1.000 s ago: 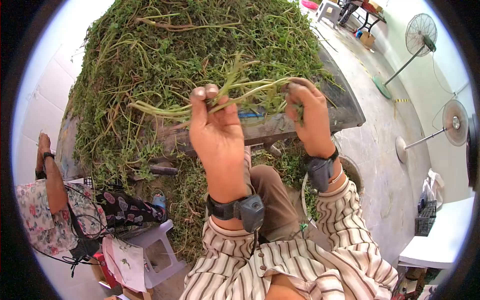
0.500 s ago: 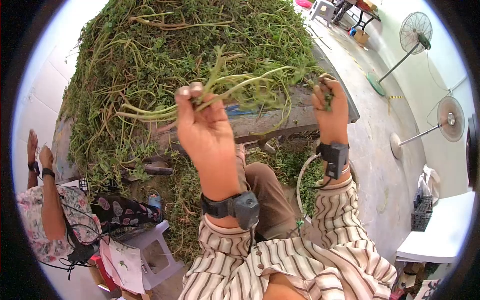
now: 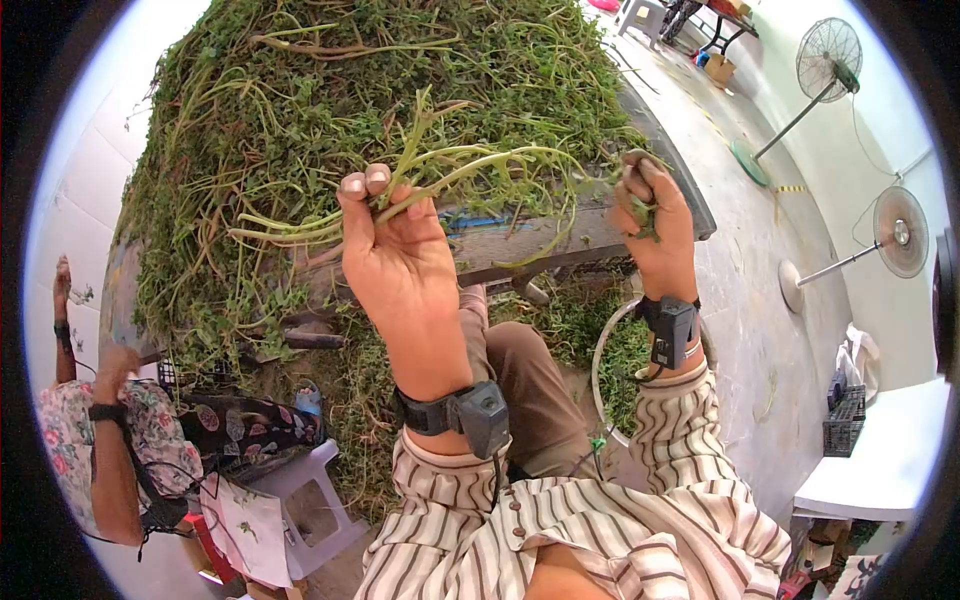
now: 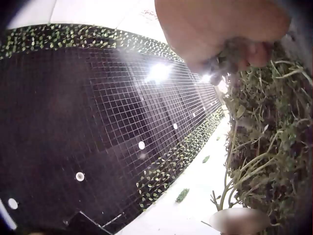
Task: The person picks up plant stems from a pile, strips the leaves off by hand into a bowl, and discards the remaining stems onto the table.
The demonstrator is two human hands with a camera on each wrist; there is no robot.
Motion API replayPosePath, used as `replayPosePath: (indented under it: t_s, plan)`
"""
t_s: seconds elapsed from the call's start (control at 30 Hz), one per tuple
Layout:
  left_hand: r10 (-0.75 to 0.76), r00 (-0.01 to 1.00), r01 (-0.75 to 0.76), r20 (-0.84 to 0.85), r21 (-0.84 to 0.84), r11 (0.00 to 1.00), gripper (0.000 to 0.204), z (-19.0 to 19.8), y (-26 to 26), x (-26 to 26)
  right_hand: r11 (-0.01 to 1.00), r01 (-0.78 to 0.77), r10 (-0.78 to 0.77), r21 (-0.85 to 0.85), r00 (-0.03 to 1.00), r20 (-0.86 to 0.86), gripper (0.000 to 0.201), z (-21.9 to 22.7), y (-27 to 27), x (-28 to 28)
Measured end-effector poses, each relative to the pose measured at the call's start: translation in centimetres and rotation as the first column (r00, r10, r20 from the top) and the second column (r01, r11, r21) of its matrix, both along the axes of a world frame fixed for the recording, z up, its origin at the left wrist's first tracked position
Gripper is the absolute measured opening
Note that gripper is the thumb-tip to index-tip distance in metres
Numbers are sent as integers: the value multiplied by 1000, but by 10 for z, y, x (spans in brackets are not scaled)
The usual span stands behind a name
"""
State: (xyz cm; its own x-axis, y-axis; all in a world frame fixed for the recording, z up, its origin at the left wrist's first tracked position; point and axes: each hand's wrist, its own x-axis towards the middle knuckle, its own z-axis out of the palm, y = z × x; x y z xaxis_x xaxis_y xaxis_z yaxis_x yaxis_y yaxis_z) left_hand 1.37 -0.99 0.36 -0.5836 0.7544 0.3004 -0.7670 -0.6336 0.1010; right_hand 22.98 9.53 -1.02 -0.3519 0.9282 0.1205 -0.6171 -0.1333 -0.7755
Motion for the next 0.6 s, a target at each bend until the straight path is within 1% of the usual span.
replayPosePath:
  t_s: [0.03,0.07,0.13,0.17,0.2,0.23,0.27,0.3,0.33,0.37,0.43,0.6]
  plan:
    - [-1,1000,1,1,-1,1000,12,0,0,0,996,83,-86,45,994,67,22,5,-2,1]
    - [-1,1000,1,-4,-2,1000,12,0,-1,-1,995,84,-87,44,994,68,22,8,-2,1]
    - [-2,1000,2,-9,-3,1000,12,0,-2,-1,975,184,-203,124,966,160,22,15,-2,4]
    - [-23,1000,23,5,23,999,11,0,-2,-2,975,186,-204,123,966,161,22,18,-2,5]
    - [-44,999,43,19,50,998,10,0,-2,-2,955,220,-272,198,918,289,22,22,-2,5]
    - [-46,999,45,21,50,998,10,0,-1,-2,930,242,-341,275,848,406,21,27,-4,6]
    - [-44,999,43,17,51,998,10,0,-1,-1,930,243,-342,276,846,408,21,32,-6,5]
    - [-41,999,40,14,51,998,10,0,0,0,866,242,-465,438,713,525,21,39,-12,0]
    - [-42,999,41,16,52,998,10,0,0,0,785,202,-585,585,550,595,21,42,-16,-4]
    - [-40,999,39,17,50,998,10,0,0,0,785,202,-586,585,550,596,21,42,-17,-7]
    - [-38,999,37,16,47,998,10,1,0,1,707,-36,-623,707,441,646,23,41,-19,-10]
    - [-50,998,48,30,63,997,10,1,1,3,695,-85,-610,714,457,647,23,31,-16,-18]
